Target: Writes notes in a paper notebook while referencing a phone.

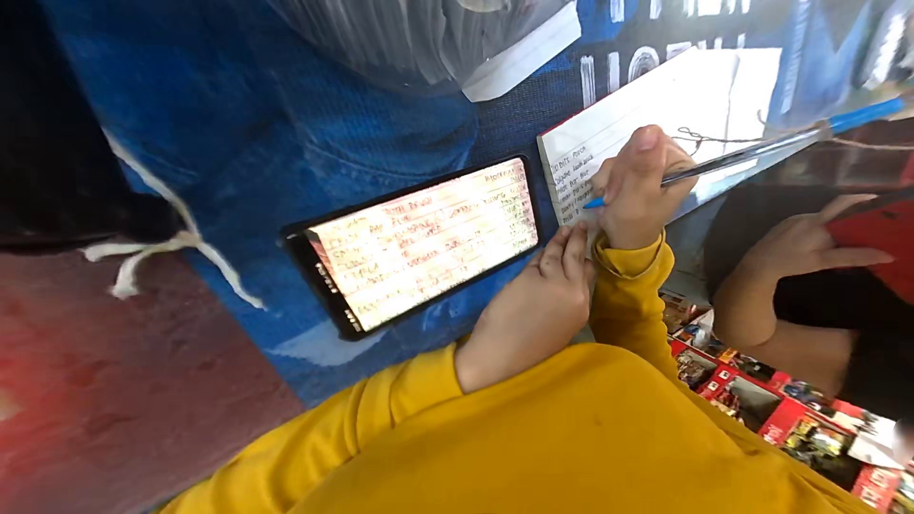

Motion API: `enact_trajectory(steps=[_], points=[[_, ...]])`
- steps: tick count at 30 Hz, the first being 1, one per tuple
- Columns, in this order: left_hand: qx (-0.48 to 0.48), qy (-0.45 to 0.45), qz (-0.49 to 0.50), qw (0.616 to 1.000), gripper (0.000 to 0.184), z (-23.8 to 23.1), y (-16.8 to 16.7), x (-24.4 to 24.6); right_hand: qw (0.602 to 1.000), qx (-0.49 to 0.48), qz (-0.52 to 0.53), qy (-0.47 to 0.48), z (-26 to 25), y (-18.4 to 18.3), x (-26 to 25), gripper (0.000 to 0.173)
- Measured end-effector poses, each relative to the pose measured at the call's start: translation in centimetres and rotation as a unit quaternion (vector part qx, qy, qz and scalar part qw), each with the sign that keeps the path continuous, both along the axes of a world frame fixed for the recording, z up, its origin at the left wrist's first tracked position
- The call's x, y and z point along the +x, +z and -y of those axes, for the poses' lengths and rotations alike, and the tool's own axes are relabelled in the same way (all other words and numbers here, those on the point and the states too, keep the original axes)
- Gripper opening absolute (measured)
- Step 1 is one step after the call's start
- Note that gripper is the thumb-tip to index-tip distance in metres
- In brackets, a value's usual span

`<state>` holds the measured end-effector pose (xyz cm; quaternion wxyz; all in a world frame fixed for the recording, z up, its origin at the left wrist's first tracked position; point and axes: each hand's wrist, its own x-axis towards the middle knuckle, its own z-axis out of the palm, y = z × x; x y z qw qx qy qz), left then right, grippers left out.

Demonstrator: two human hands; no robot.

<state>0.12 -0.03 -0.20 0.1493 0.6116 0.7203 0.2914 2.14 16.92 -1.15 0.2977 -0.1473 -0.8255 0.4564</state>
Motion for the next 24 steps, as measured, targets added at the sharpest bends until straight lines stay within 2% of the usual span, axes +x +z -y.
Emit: enact_trajectory(steps=[4,8,12,17,24], points=[[0.002,-0.004,-0.022,1.0,0.031,0.02,-0.03,0.0,1.0,0.021,0.014,-0.001,0.17,0.07,0.12,0.045],[0.003,-0.003,-0.026,1.0,0.03,0.0,0.02,-0.13,1.0,-0.014,0.0,-0.003,0.02,0.05,-0.05,0.044],[-0.006,-0.015,-0.028,0.999,0.032,0.04,0.07,-0.17,1.0,0.026,0.012,-0.003,0.11,-0.05,0.11,0.046],[-0.004,-0.013,-0.021,1.0,0.031,0.1,0.13,-0.23,1.0,-0.004,-0.004,-0.027,0.09,-0.04,-0.01,0.045],[-0.007,-0.016,-0.025,1.0,0.031,0.07,0.04,-0.23,1.0,0.02,0.012,-0.02,-0.02,-0.13,0.0,0.045]])
